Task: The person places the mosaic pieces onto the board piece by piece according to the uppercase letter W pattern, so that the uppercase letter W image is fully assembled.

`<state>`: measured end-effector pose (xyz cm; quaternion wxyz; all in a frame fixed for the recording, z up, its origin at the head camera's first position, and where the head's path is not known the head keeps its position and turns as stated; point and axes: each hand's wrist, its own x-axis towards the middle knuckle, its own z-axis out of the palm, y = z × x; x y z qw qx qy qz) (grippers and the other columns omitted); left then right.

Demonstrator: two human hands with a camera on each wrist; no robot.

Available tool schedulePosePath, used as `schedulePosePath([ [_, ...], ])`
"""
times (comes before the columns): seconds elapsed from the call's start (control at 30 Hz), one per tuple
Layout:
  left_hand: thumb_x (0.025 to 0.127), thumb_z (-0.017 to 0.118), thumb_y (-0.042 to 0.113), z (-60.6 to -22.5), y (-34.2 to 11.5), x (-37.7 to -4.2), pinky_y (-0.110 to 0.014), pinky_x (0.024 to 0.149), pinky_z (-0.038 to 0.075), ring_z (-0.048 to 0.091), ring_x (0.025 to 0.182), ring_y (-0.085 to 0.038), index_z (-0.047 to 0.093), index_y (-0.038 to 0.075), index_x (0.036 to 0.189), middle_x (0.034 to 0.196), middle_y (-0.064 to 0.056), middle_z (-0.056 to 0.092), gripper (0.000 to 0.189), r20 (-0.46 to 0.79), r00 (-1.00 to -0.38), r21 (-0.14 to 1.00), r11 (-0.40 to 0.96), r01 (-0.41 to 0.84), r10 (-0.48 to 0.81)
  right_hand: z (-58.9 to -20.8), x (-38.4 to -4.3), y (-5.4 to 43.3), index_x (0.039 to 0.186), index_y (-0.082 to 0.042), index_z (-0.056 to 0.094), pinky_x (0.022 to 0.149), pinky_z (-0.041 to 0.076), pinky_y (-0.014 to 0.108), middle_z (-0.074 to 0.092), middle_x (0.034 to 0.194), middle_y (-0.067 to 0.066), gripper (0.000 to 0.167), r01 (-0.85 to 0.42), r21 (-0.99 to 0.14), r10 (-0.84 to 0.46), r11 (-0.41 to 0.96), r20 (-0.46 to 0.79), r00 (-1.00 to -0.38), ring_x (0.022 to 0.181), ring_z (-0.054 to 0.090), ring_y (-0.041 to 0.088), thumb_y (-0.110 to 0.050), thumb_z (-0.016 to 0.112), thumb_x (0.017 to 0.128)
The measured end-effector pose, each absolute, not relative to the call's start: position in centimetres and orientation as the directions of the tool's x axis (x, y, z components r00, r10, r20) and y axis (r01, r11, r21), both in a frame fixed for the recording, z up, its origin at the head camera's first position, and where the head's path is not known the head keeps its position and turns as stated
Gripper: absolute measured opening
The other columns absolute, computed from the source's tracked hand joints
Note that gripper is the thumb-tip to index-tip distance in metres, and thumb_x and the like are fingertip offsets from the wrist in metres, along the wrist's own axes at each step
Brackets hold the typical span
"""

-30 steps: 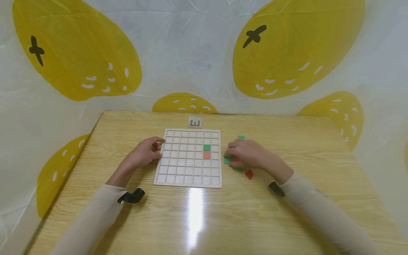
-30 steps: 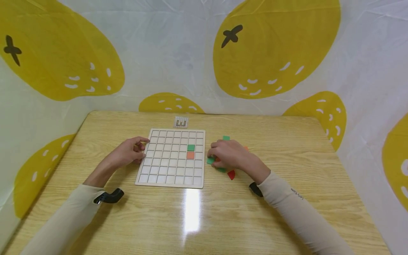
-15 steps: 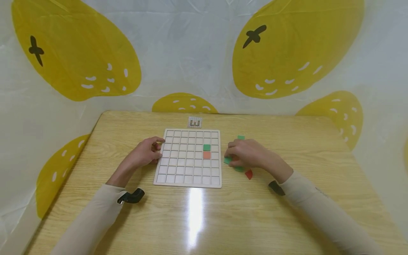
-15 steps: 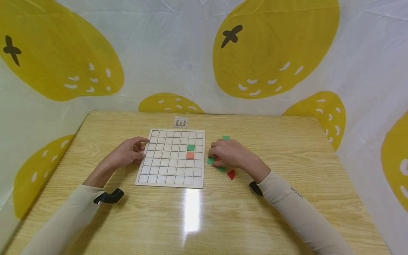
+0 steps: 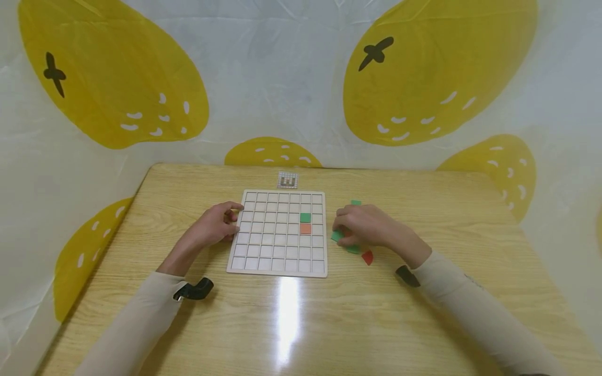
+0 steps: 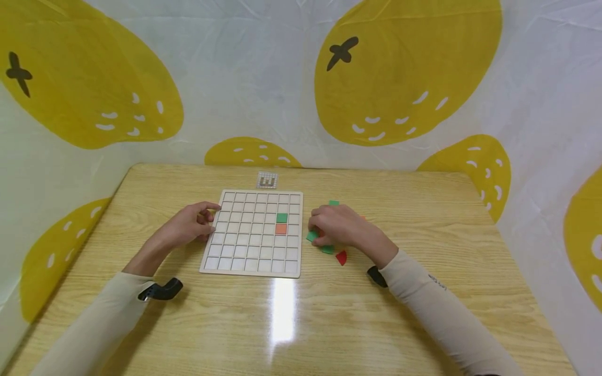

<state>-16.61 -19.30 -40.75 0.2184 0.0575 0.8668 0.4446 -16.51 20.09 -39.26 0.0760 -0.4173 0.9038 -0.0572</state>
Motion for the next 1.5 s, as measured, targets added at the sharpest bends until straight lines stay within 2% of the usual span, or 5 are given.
schedulePosePath([
  [0.3, 0.094, 0.063, -0.007, -40.9, -19.3, -16.8, -0.032, 0.066, 0.052, 0.054, 0.083, -0.024, 0.046, -0.003, 0.146, 0.106, -0.017, 0.048, 0.055, -0.327, -0.898, 0.786, 0.612, -0.087, 0.293, -39.1, -16.7, 20.0, 0.093, -0.020, 0.072, 0.063, 0.045, 0.026, 0.063, 0.086, -0.009, 0.016, -0.707, -0.216, -0.736, 0.673, -0.106, -0.668, 0.079, 0.052, 0.008, -0.031, 0.080, 0.084],
  [0.77, 0.093, 0.063, -0.008, -40.7, -19.2, -16.5, -0.032, 0.066, 0.053, 0.054, 0.085, -0.024, 0.046, -0.003, 0.146, 0.107, -0.018, 0.049, 0.056, -0.327, -0.900, 0.785, 0.613, -0.090, 0.288, -38.3, -17.5, 19.1, 0.092, -0.022, 0.069, 0.065, 0.047, 0.028, 0.064, 0.086, -0.011, 0.018, -0.718, -0.244, -0.753, 0.651, -0.097, -0.650, 0.078, 0.056, 0.007, -0.033, 0.080, 0.084],
  [1.1, 0.093, 0.063, -0.008, -40.8, -19.2, -16.6, -0.032, 0.066, 0.052, 0.053, 0.084, -0.024, 0.045, -0.004, 0.146, 0.106, -0.018, 0.049, 0.056, -0.321, -0.900, 0.789, 0.609, -0.083, 0.295, -37.5, -17.5, 18.1, 0.101, -0.020, 0.071, 0.067, 0.048, 0.029, 0.067, 0.093, -0.010, 0.020, -0.736, -0.236, -0.769, 0.635, -0.098, -0.632, 0.082, 0.057, 0.009, -0.033, 0.077, 0.088],
  [1.5, 0.093, 0.063, -0.008, -40.7, -19.1, -16.6, -0.032, 0.066, 0.052, 0.053, 0.084, -0.023, 0.045, -0.004, 0.146, 0.107, -0.018, 0.049, 0.056, -0.329, -0.898, 0.791, 0.604, -0.094, 0.292, -37.5, -17.8, 17.0, 0.106, -0.018, 0.072, 0.069, 0.051, 0.031, 0.068, 0.099, -0.008, 0.026, -0.765, -0.215, -0.792, 0.607, -0.093, -0.603, 0.089, 0.061, 0.011, -0.035, 0.077, 0.088],
])
